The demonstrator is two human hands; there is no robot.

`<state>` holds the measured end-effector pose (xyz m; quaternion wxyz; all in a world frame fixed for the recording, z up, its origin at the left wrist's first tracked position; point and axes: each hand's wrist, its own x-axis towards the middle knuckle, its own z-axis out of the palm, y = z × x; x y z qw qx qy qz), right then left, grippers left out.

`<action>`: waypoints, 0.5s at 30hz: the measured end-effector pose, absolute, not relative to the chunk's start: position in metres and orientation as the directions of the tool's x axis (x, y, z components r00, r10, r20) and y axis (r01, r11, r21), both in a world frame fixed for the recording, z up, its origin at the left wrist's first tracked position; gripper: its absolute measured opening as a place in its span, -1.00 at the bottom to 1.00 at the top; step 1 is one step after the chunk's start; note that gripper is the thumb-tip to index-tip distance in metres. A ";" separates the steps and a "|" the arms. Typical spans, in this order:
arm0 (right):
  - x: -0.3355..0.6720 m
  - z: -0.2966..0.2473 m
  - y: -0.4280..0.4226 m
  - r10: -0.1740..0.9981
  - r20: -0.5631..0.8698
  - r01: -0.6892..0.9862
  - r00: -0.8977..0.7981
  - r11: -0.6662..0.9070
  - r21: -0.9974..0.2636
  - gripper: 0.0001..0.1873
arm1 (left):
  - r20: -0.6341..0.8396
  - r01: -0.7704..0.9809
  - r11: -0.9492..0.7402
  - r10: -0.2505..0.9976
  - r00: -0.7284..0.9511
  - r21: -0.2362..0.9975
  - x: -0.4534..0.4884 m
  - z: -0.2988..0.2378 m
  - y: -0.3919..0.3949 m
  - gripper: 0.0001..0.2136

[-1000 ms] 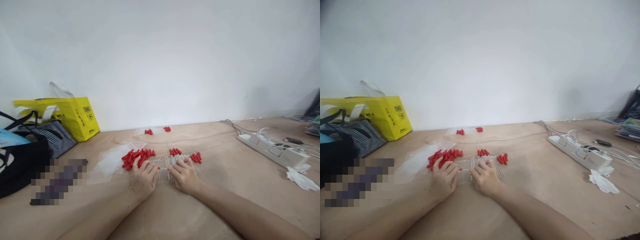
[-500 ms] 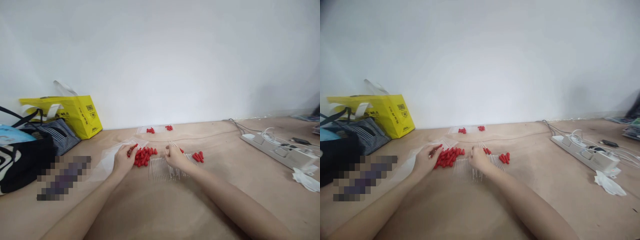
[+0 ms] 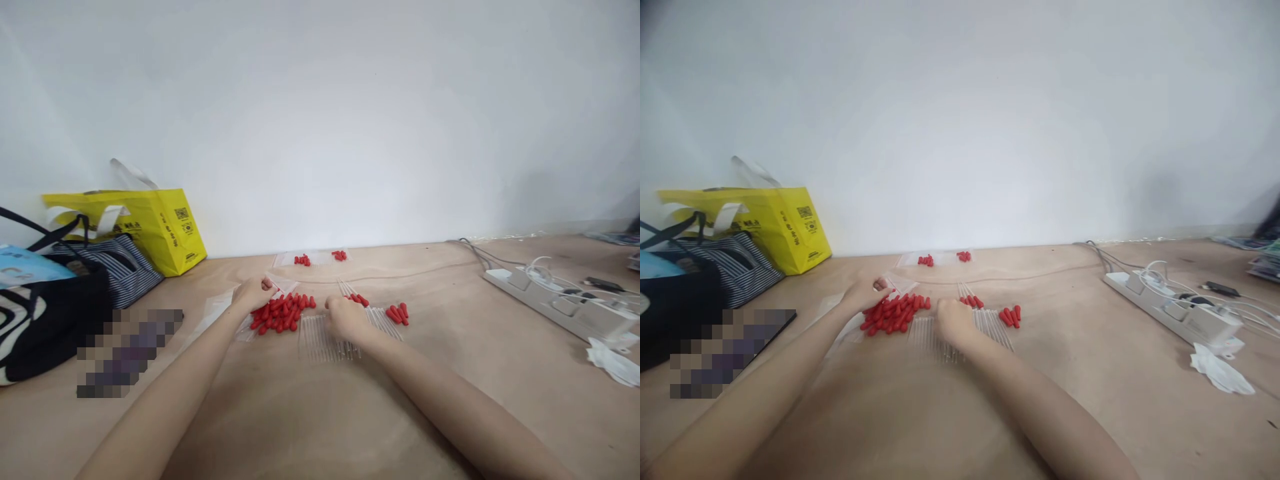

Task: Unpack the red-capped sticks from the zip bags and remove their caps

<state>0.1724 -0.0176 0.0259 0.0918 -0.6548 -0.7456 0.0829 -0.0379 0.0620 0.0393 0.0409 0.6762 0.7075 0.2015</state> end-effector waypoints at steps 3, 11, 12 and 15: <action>0.189 0.024 -0.004 0.994 0.097 0.952 -0.051 0.078 -0.297 -0.72 | 0.198 0.951 0.001 0.978 -0.065 0.310 -0.036 0.035 0.071 -0.89; 0.246 0.022 0.043 0.988 -0.021 0.893 0.151 -0.145 -0.426 -0.87 | 0.464 0.952 -0.101 0.884 -0.047 0.288 -0.035 0.032 0.052 -0.77; 0.248 0.021 0.047 0.987 -0.052 0.884 0.150 -0.158 -0.439 -0.88 | 0.513 0.951 -0.122 0.857 -0.043 0.284 -0.035 0.030 0.044 -0.76; 0.248 0.015 0.055 0.982 -0.141 0.860 0.126 -0.179 -0.478 -0.89 | 0.606 0.941 -0.224 0.795 0.026 0.253 -0.031 0.020 0.019 -0.78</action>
